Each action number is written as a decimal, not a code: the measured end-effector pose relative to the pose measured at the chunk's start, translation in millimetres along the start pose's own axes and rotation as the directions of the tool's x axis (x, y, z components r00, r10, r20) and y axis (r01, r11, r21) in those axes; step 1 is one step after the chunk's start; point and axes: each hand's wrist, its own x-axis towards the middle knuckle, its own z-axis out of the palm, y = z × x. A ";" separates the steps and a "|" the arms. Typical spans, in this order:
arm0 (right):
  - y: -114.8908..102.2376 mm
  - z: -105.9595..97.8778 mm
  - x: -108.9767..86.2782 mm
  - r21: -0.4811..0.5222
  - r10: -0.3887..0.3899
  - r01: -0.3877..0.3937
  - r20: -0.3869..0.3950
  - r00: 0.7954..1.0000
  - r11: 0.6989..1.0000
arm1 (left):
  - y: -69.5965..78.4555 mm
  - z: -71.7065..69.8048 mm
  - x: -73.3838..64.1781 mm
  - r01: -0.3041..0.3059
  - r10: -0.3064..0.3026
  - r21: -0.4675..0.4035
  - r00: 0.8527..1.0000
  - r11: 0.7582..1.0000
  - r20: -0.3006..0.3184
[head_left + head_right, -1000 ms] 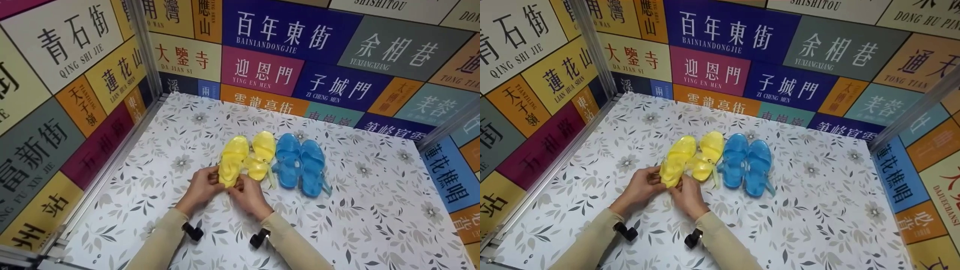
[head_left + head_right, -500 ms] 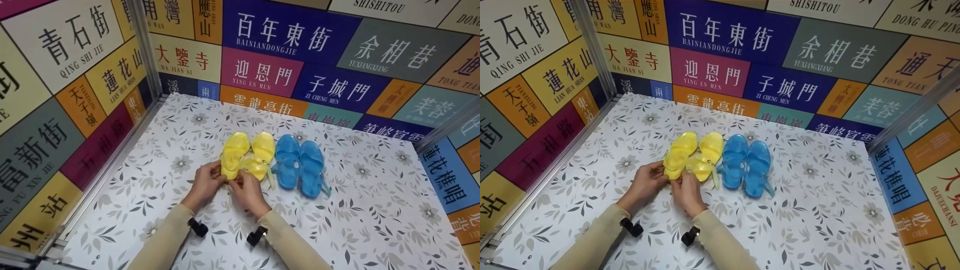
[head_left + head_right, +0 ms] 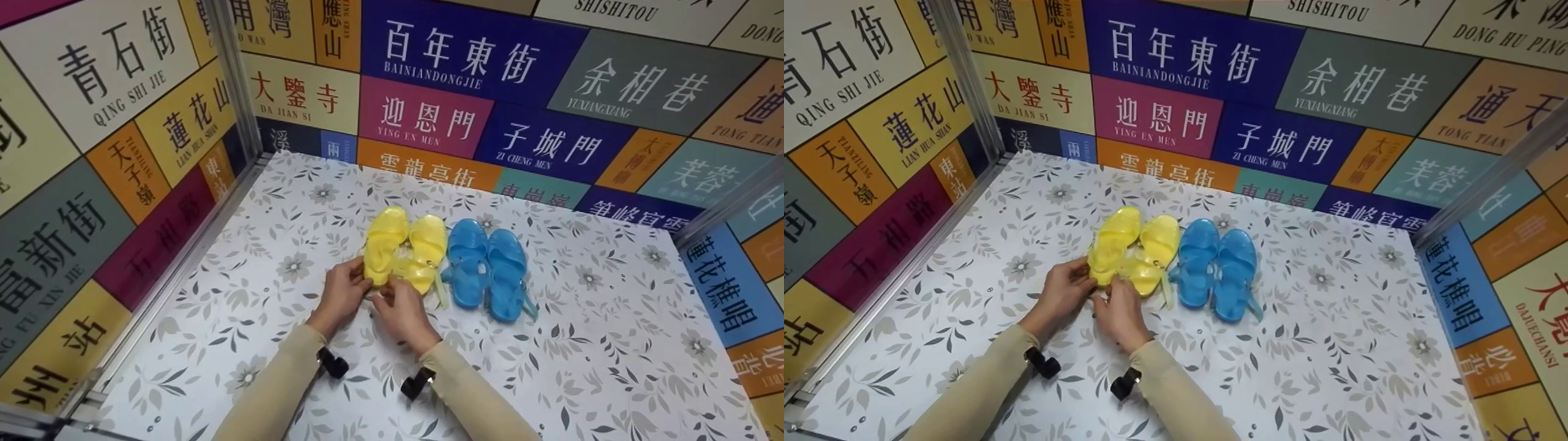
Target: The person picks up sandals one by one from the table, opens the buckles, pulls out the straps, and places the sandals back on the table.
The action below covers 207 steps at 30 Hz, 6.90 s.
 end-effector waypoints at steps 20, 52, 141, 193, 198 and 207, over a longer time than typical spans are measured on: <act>6.6 -13.8 -14.6 0.035 0.012 -0.015 0.107 0.994 0.999 | -5.3 3.9 -8.3 -0.015 0.015 0.033 1.000 0.999 -0.010; 47.7 -59.8 -42.7 0.077 0.089 -0.079 -0.129 0.988 0.994 | 27.6 61.1 -45.0 -0.194 0.166 0.205 0.975 0.959 0.147; 55.1 -45.5 -26.6 0.235 0.132 -0.065 -0.280 0.951 0.970 | 21.1 73.8 -25.7 -0.176 0.181 0.112 0.983 0.978 -0.040; 55.3 -70.1 -69.8 0.039 0.048 -0.044 -0.117 0.992 0.998 | 20.0 33.1 -65.5 -0.177 0.159 0.153 0.980 0.972 0.120; 60.7 -72.4 -70.4 -0.057 0.014 -0.021 -0.129 0.991 0.998 | 26.8 32.3 -62.6 -0.237 0.252 0.182 0.966 0.954 -0.066; 64.4 -78.5 -65.8 -0.168 -0.011 -0.011 -0.129 0.992 0.986 | 45.2 42.9 -44.5 -0.562 0.578 0.211 0.816 0.799 -0.016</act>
